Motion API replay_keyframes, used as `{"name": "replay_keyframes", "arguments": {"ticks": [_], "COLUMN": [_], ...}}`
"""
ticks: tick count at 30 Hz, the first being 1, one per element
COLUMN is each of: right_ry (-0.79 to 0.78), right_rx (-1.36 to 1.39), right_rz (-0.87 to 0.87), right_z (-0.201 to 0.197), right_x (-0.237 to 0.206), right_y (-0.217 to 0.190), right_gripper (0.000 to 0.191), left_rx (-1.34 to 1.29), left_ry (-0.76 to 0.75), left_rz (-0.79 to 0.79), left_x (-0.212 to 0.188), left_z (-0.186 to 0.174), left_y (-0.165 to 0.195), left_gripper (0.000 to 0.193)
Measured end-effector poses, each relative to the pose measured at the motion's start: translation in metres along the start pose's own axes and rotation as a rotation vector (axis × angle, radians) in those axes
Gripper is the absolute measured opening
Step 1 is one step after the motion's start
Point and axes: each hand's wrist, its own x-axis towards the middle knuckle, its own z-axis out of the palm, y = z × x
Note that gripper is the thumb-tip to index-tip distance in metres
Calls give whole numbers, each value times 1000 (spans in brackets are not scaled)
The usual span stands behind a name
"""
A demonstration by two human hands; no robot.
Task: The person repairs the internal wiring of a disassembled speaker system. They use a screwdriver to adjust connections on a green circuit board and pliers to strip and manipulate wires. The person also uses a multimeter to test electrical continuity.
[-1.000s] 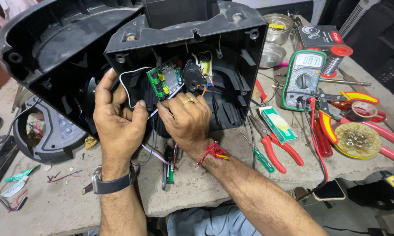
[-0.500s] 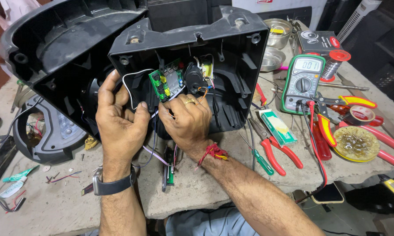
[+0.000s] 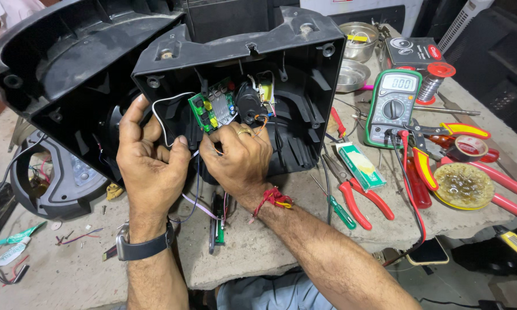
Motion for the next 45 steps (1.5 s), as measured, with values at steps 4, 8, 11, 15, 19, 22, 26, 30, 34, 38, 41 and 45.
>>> {"name": "replay_keyframes", "arguments": {"ticks": [4,8,11,15,19,22,26,30,34,38,41,45], "right_ry": [-15,-22,-32,-83,-107,-140,-87,-21,18,34,30,36], "right_rx": [-18,0,-10,-27,-39,-60,-40,-35,16,35,70,92], "right_rz": [29,103,143,203,226,281,300,268,202,166,185,199], "right_z": [-1,-4,-4,-7,-11,-12,-11,-7,-4,-1,0,-1], "right_x": [1,1,1,2,5,7,5,2,-1,-1,-1,1], "right_y": [1,0,-1,-4,-7,-12,-22,-24,-16,-6,1,7], "right_gripper": [22,16,12,12,14,14,12,11,15,15,16,18], "left_rx": [-47,-68,-84,-59,-80,-90,-59,-81,-74,-99,-86,-120], "left_ry": [-1,-10,-14,-7,-18,-15,-9,-12,-4,-3,-3,2], "left_rz": [0,7,5,9,9,7,15,6,-2,10,38,43], "left_x": [0,0,0,-1,-1,-2,-3,-3,-2,0,2,2], "left_z": [2,5,6,6,5,3,1,1,3,8,13,19], "left_y": [0,1,3,6,9,13,20,25,22,14,9,6], "left_gripper": [70,70,69,69,69,69,70,71,71,72,72,73]}}
